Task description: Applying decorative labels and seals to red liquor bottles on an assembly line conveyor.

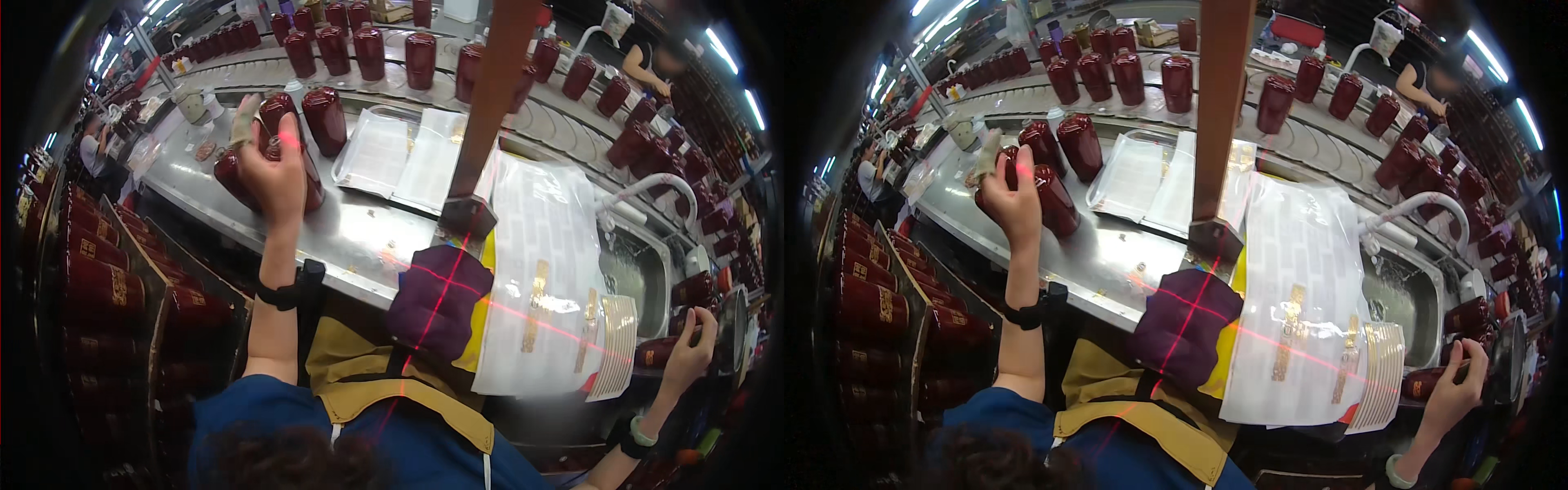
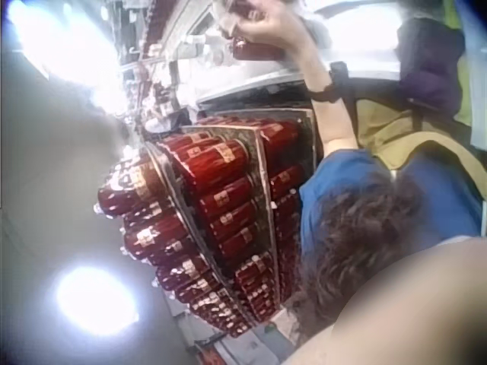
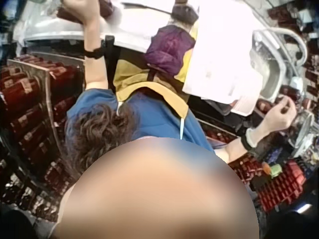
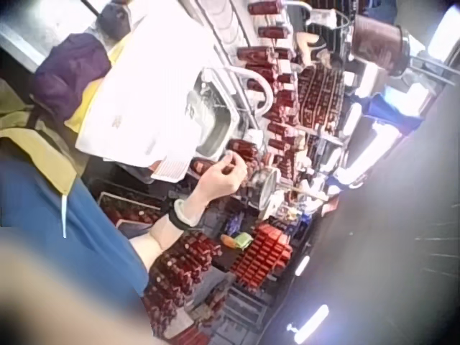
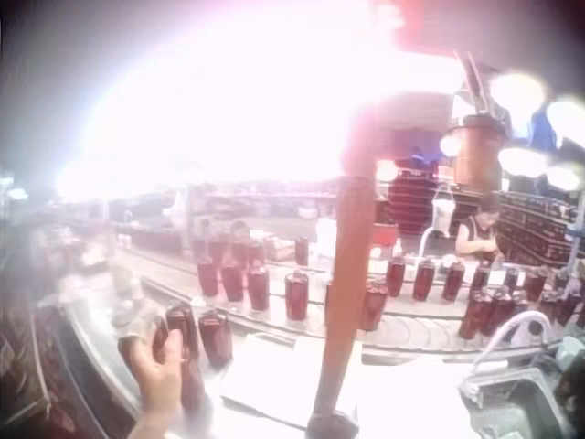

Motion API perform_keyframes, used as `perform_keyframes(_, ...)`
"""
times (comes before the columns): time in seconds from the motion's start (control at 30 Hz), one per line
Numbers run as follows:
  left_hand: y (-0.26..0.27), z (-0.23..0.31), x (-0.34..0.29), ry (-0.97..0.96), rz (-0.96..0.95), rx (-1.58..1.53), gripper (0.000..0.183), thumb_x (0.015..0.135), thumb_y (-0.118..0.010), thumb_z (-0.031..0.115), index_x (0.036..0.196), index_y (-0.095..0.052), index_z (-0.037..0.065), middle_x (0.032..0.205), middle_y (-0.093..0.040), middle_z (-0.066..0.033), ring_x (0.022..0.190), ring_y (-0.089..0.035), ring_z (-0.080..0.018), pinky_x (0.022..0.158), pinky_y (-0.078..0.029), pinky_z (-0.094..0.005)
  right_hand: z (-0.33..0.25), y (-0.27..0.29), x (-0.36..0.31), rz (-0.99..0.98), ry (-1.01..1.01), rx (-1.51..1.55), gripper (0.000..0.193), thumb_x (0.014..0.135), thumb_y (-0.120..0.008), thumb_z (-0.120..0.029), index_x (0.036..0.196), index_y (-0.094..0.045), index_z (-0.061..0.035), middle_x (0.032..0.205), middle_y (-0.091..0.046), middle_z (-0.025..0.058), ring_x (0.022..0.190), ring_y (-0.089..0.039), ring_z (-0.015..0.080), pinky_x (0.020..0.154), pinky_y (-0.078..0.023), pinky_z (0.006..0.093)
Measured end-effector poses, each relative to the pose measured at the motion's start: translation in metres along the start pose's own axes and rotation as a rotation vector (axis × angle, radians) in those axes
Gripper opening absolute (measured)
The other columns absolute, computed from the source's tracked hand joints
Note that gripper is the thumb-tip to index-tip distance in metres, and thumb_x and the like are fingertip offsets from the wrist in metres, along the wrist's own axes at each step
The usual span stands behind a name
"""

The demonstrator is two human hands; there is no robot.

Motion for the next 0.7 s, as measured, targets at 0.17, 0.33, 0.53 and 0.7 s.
perform_keyframes(0.17, 0.049, -0.103, 0.002, 0.192, 0.266, -0.051, 0.068, 0.088, -0.083, 0.026, 0.135, -0.051, -0.01, 0.132, -0.055, -0.0237, 0.118, -0.061, -0.0323, 0.11, -0.044, -0.0432, -0.079, -0.033, 0.009, -0.079, 0.075, 0.094, 0.008, 0.096, -0.065, -0.001, 0.104, -0.063, 0.0018, 0.101, -0.065, 0.0127, 0.092, -0.064, 0.0282, 0.083, -0.05, 0.0354)
perform_keyframes(0.33, 0.088, -0.156, 0.084, 0.341, 0.083, 0.491, 0.063, 0.084, -0.081, 0.039, 0.122, -0.063, -0.009, 0.115, -0.068, -0.0253, 0.105, -0.066, -0.0362, 0.095, -0.049, -0.0428, -0.127, -0.058, 0.011, -0.124, 0.138, 0.195, 0.008, 0.095, -0.066, 0.001, 0.102, -0.063, 0.002, 0.101, -0.065, 0.0123, 0.086, -0.062, 0.025, 0.076, -0.05, 0.0335)
perform_keyframes(0.53, 0.037, -0.095, 0.047, 0.209, -0.07, 0.276, 0.071, 0.079, -0.088, 0.041, 0.126, -0.063, -0.006, 0.119, -0.068, -0.0259, 0.112, -0.067, -0.0355, 0.098, -0.05, -0.0437, -0.154, -0.081, 0.001, -0.175, 0.103, 0.28, 0.005, 0.095, -0.067, -0.001, 0.099, -0.065, 0.0006, 0.1, -0.066, 0.0116, 0.077, -0.059, 0.0216, 0.07, -0.048, 0.0302)
perform_keyframes(0.7, -0.006, -0.125, -0.054, 0.203, -0.115, 0.128, 0.106, 0.063, -0.1, 0.02, 0.145, -0.038, -0.009, 0.147, -0.043, -0.0227, 0.135, -0.047, -0.03, 0.111, -0.044, -0.0428, -0.178, -0.087, -0.013, -0.219, 0.099, 0.328, 0.009, 0.09, -0.068, 0.004, 0.099, -0.066, 0.0012, 0.098, -0.067, 0.0132, 0.082, -0.062, 0.0241, 0.072, -0.049, 0.0312)
Point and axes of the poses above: each hand's wrist, its own x-axis towards the middle knuckle, its own y-axis out of the back of the hand, z = x × y, the point moved 9 cm from there along x, towards the middle knuckle
